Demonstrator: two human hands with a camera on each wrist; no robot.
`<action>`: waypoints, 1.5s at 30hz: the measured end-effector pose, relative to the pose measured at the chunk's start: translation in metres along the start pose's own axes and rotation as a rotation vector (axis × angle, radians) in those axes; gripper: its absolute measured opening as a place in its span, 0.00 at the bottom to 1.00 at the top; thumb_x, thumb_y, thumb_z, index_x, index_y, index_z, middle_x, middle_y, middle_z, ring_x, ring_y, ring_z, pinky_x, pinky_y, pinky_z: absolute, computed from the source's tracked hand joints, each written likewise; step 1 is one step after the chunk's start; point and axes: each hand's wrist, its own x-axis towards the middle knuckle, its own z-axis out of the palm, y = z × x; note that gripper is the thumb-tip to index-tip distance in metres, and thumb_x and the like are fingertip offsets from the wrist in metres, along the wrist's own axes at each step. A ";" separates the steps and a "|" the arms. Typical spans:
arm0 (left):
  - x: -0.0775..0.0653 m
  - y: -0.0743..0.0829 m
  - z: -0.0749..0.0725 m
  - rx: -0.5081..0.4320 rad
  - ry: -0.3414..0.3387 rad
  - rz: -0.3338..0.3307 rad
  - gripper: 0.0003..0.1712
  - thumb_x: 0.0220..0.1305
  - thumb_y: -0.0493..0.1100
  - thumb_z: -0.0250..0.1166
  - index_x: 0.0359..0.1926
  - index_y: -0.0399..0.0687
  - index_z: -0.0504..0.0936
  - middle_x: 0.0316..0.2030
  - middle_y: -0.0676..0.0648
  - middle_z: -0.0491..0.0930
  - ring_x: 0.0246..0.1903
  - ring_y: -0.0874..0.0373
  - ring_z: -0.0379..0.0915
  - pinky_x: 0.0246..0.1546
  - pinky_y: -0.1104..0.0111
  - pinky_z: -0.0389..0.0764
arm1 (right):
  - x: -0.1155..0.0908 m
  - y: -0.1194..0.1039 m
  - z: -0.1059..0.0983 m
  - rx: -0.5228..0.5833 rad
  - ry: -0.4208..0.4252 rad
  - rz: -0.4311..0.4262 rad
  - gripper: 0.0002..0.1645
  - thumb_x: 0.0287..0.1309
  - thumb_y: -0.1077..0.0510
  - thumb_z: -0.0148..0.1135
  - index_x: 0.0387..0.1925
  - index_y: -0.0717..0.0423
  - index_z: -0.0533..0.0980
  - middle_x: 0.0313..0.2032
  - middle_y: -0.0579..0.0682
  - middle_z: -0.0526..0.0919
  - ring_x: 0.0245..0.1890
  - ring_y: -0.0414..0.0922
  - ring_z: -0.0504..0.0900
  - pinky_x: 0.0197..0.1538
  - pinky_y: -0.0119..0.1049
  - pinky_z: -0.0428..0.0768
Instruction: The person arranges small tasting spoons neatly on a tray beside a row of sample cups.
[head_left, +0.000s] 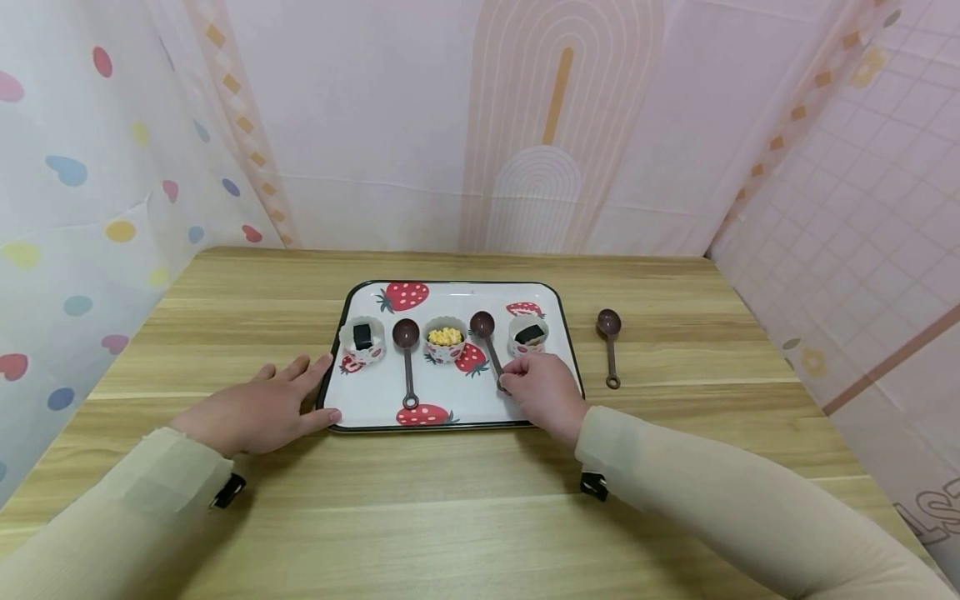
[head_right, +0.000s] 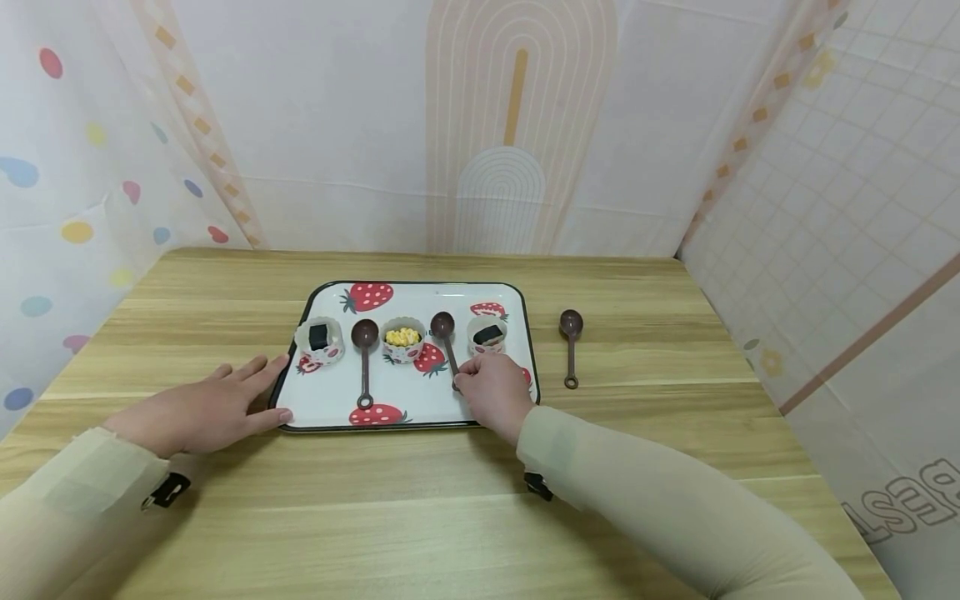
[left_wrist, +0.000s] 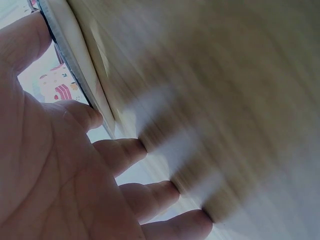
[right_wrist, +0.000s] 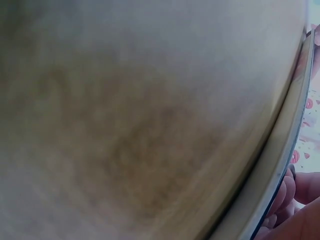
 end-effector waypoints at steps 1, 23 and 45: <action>0.000 0.000 0.000 0.002 0.001 0.001 0.62 0.70 0.81 0.48 0.84 0.42 0.48 0.78 0.22 0.52 0.70 0.10 0.51 0.56 0.23 0.70 | 0.000 0.000 0.000 -0.005 -0.003 0.003 0.09 0.72 0.55 0.66 0.40 0.52 0.90 0.39 0.46 0.90 0.38 0.44 0.79 0.32 0.33 0.74; 0.001 -0.001 -0.001 0.002 -0.016 -0.002 0.62 0.69 0.82 0.48 0.84 0.41 0.48 0.78 0.21 0.52 0.68 0.08 0.51 0.58 0.22 0.68 | 0.005 -0.004 -0.002 -0.105 -0.093 0.035 0.09 0.68 0.51 0.70 0.36 0.49 0.90 0.34 0.46 0.85 0.32 0.44 0.77 0.30 0.34 0.71; 0.000 0.000 -0.002 -0.011 -0.024 -0.002 0.62 0.70 0.81 0.48 0.84 0.41 0.48 0.78 0.21 0.51 0.68 0.08 0.50 0.58 0.22 0.68 | 0.004 -0.007 -0.003 -0.135 -0.121 0.031 0.08 0.67 0.52 0.72 0.38 0.51 0.91 0.32 0.46 0.86 0.34 0.44 0.77 0.33 0.34 0.72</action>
